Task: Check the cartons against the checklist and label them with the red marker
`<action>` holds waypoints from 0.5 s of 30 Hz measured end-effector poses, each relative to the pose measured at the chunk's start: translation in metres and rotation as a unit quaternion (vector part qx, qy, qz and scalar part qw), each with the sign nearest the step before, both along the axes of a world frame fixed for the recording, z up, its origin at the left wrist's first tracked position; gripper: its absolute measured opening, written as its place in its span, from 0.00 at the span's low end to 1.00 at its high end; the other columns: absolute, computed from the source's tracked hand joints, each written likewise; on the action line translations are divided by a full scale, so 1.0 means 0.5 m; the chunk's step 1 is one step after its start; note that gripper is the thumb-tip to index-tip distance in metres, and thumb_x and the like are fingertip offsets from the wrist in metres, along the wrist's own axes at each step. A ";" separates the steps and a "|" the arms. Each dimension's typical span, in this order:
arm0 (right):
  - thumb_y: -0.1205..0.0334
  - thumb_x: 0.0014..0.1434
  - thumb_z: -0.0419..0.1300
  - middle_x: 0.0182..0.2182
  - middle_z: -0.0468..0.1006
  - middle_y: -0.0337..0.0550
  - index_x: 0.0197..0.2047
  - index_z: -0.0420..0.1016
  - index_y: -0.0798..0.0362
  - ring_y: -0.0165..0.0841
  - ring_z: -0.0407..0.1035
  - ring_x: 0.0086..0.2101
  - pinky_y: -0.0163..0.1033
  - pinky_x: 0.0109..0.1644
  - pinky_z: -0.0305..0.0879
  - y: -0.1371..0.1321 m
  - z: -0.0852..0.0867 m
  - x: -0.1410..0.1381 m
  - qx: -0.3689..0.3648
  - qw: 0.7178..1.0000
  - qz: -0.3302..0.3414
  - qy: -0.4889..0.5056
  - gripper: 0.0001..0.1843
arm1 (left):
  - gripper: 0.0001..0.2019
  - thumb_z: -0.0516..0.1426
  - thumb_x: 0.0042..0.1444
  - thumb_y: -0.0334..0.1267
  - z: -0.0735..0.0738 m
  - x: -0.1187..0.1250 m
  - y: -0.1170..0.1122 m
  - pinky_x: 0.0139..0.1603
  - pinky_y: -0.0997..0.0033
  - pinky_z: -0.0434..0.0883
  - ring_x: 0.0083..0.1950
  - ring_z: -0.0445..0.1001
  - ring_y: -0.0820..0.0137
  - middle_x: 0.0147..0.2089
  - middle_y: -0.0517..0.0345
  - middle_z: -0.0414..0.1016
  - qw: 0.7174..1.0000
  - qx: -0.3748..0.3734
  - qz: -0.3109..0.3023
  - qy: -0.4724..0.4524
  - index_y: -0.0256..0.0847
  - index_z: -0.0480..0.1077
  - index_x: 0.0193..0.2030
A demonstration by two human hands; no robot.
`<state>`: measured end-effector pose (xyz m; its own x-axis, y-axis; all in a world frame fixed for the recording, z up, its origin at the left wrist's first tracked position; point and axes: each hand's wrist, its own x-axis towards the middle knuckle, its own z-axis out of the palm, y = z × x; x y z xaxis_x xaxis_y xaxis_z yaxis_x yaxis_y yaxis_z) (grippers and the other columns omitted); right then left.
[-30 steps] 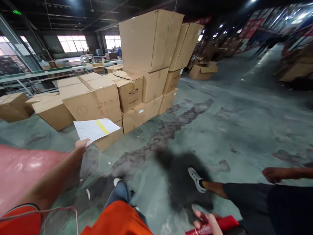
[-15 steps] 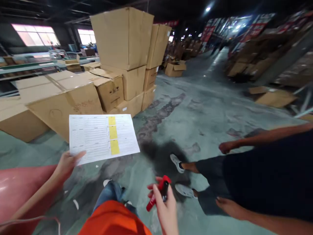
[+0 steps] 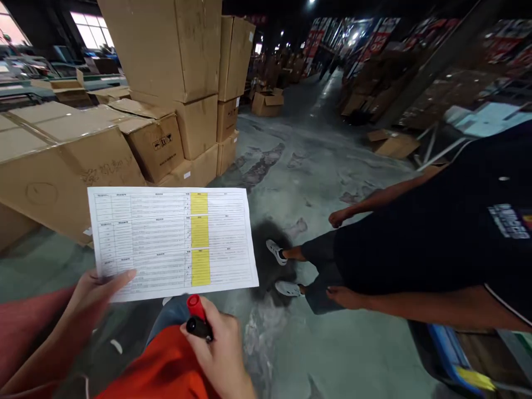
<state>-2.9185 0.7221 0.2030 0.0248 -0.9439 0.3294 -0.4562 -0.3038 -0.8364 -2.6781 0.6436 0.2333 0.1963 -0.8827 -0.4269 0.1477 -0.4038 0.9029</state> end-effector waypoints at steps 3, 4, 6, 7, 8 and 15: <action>0.64 0.61 0.55 0.21 0.72 0.31 0.52 0.70 0.53 0.24 0.63 0.19 0.27 0.23 0.60 0.006 0.001 0.005 -0.012 1.000 0.023 0.002 0.16 | 0.26 0.73 0.33 0.47 0.003 -0.009 0.011 0.42 0.63 0.78 0.39 0.81 0.56 0.36 0.50 0.83 1.000 -0.006 -0.016 0.009 0.34 0.80 0.39; 0.66 0.61 0.54 0.22 0.72 0.31 0.53 0.68 0.53 0.24 0.63 0.19 0.27 0.24 0.60 0.008 0.002 0.006 -0.019 1.000 0.022 0.004 0.17 | 0.25 0.73 0.34 0.46 0.000 -0.010 0.013 0.43 0.63 0.78 0.40 0.81 0.57 0.36 0.51 0.84 1.000 -0.011 -0.022 0.009 0.34 0.80 0.39; 0.67 0.60 0.54 0.23 0.72 0.31 0.52 0.66 0.52 0.24 0.64 0.20 0.27 0.25 0.61 0.009 0.008 0.006 -0.030 0.999 0.021 0.001 0.16 | 0.23 0.72 0.37 0.46 -0.010 -0.010 0.016 0.44 0.65 0.77 0.41 0.80 0.58 0.37 0.53 0.84 0.999 -0.018 -0.028 0.003 0.36 0.80 0.40; 0.68 0.60 0.54 0.24 0.72 0.32 0.50 0.66 0.52 0.24 0.65 0.22 0.27 0.27 0.62 0.009 0.012 0.005 -0.038 0.999 0.024 0.000 0.14 | 0.22 0.71 0.38 0.45 -0.016 -0.010 0.017 0.44 0.66 0.77 0.41 0.80 0.59 0.37 0.53 0.84 0.999 -0.018 -0.028 -0.003 0.36 0.80 0.39; 0.68 0.60 0.55 0.26 0.73 0.34 0.47 0.67 0.51 0.25 0.67 0.24 0.28 0.28 0.64 0.009 0.016 0.003 -0.048 0.998 0.026 0.002 0.11 | 0.21 0.71 0.39 0.45 -0.024 -0.010 0.017 0.42 0.66 0.77 0.40 0.80 0.59 0.36 0.53 0.84 0.999 -0.015 -0.027 -0.011 0.36 0.80 0.39; 0.64 0.56 0.65 0.24 0.70 0.38 0.39 0.75 0.51 0.28 0.66 0.23 0.30 0.26 0.63 0.019 0.017 -0.024 -0.116 0.993 -0.033 0.013 0.06 | 0.17 0.68 0.41 0.39 -0.062 -0.014 0.006 0.40 0.64 0.74 0.40 0.79 0.55 0.37 0.49 0.83 0.994 -0.013 -0.100 -0.037 0.33 0.81 0.38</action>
